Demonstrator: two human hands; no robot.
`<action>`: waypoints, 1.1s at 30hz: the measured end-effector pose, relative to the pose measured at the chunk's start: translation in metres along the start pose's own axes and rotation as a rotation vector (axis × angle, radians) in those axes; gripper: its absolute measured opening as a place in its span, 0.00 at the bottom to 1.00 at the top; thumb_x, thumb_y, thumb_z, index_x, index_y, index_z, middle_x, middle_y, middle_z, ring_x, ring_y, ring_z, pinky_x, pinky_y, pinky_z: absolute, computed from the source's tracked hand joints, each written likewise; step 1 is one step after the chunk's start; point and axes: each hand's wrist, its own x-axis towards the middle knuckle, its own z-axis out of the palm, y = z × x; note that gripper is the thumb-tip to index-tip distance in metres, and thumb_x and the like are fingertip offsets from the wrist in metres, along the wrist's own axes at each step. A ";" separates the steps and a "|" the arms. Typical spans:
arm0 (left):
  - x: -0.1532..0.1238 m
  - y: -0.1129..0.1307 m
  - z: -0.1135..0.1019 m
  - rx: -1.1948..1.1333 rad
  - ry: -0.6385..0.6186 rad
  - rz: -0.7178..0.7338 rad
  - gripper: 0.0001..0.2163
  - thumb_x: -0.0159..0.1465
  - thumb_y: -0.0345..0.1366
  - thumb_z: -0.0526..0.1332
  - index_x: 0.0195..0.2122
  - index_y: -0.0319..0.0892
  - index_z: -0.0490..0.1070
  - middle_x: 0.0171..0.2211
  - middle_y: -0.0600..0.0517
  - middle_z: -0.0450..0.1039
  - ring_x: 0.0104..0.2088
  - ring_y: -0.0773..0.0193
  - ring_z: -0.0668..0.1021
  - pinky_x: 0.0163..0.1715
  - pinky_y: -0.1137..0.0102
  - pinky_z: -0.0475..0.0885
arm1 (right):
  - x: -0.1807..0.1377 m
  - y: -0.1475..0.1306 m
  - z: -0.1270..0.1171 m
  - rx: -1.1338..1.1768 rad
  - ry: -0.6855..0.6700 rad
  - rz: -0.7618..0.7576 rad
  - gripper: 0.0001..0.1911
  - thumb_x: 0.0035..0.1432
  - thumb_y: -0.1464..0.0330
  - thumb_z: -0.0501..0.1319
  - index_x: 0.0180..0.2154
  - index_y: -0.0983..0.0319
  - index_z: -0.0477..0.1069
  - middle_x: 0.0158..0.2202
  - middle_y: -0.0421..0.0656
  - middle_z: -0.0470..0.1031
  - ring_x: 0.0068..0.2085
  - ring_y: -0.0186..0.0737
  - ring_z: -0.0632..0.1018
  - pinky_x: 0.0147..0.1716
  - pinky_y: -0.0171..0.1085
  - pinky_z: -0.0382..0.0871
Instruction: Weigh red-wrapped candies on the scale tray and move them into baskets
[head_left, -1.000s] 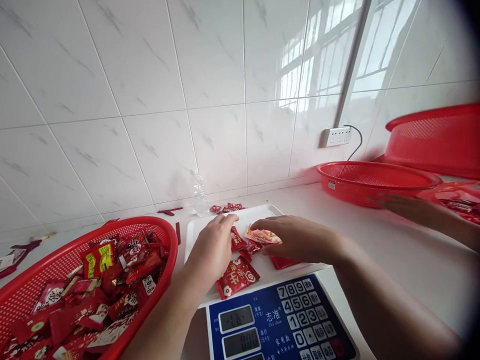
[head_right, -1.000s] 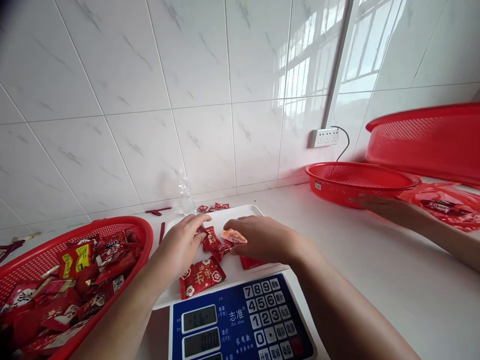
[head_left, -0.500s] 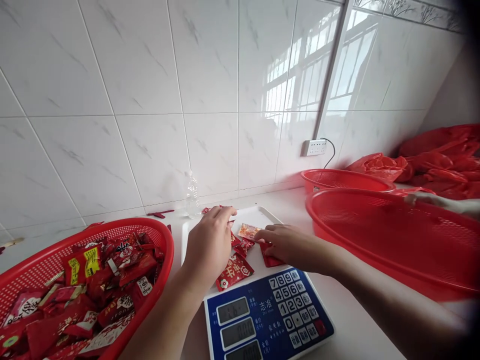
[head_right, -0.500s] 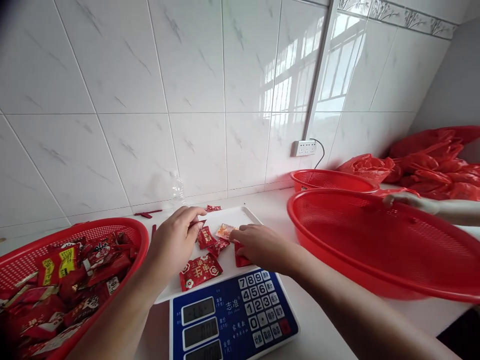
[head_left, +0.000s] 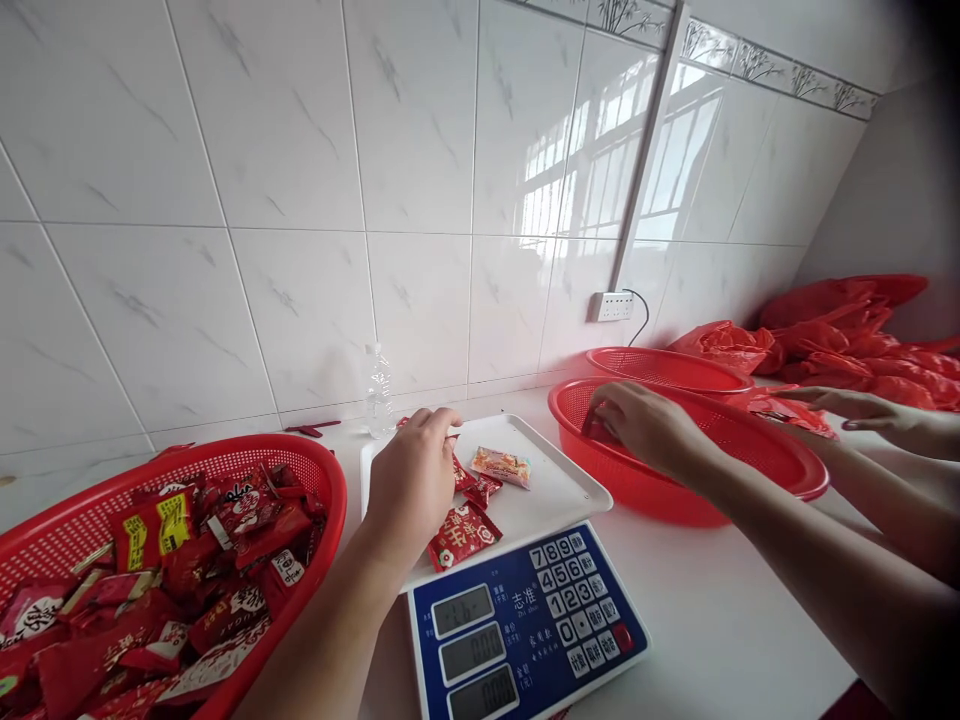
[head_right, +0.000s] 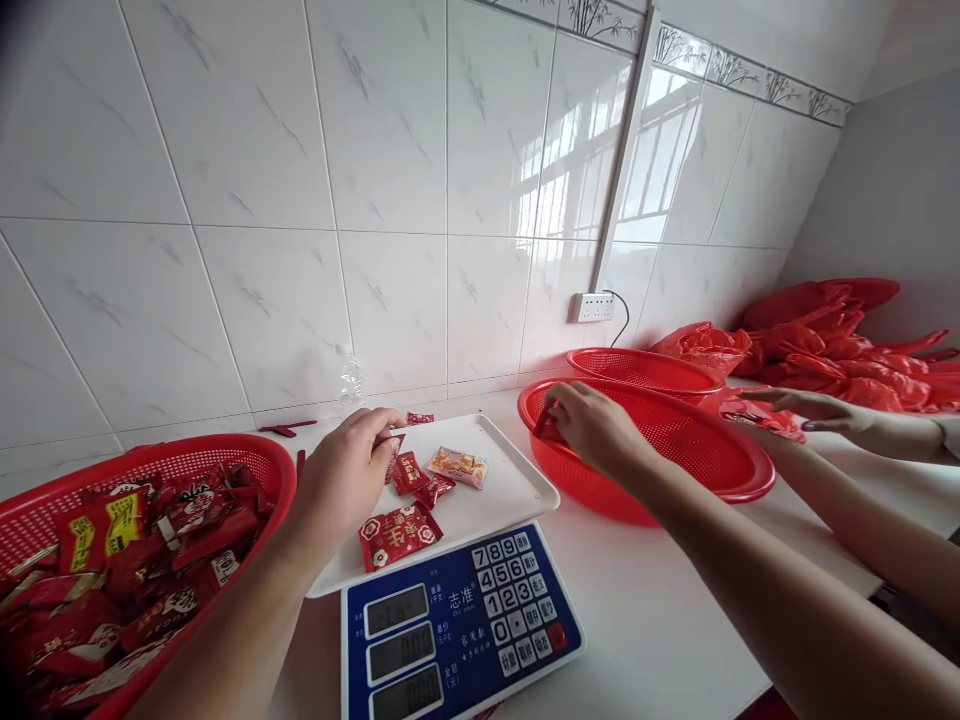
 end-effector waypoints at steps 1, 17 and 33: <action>0.000 0.000 -0.001 -0.022 0.002 -0.009 0.12 0.62 0.25 0.53 0.42 0.46 0.69 0.41 0.53 0.74 0.35 0.64 0.76 0.32 0.69 0.70 | 0.002 0.008 -0.003 -0.025 0.006 0.029 0.15 0.62 0.67 0.43 0.36 0.62 0.68 0.36 0.51 0.72 0.35 0.46 0.74 0.31 0.40 0.64; 0.000 0.004 -0.008 -0.076 0.168 0.017 0.09 0.62 0.25 0.55 0.38 0.44 0.71 0.36 0.53 0.74 0.35 0.65 0.76 0.32 0.71 0.69 | -0.013 -0.121 0.054 0.297 -0.678 -0.503 0.39 0.52 0.43 0.54 0.61 0.49 0.53 0.66 0.47 0.46 0.65 0.61 0.47 0.58 0.64 0.42; 0.000 -0.002 0.002 -0.107 0.185 0.063 0.09 0.61 0.24 0.55 0.37 0.44 0.70 0.35 0.54 0.73 0.34 0.64 0.76 0.33 0.69 0.69 | 0.018 -0.071 0.076 0.191 -0.045 -0.366 0.05 0.58 0.71 0.56 0.37 0.60 0.68 0.36 0.43 0.74 0.33 0.36 0.73 0.31 0.34 0.65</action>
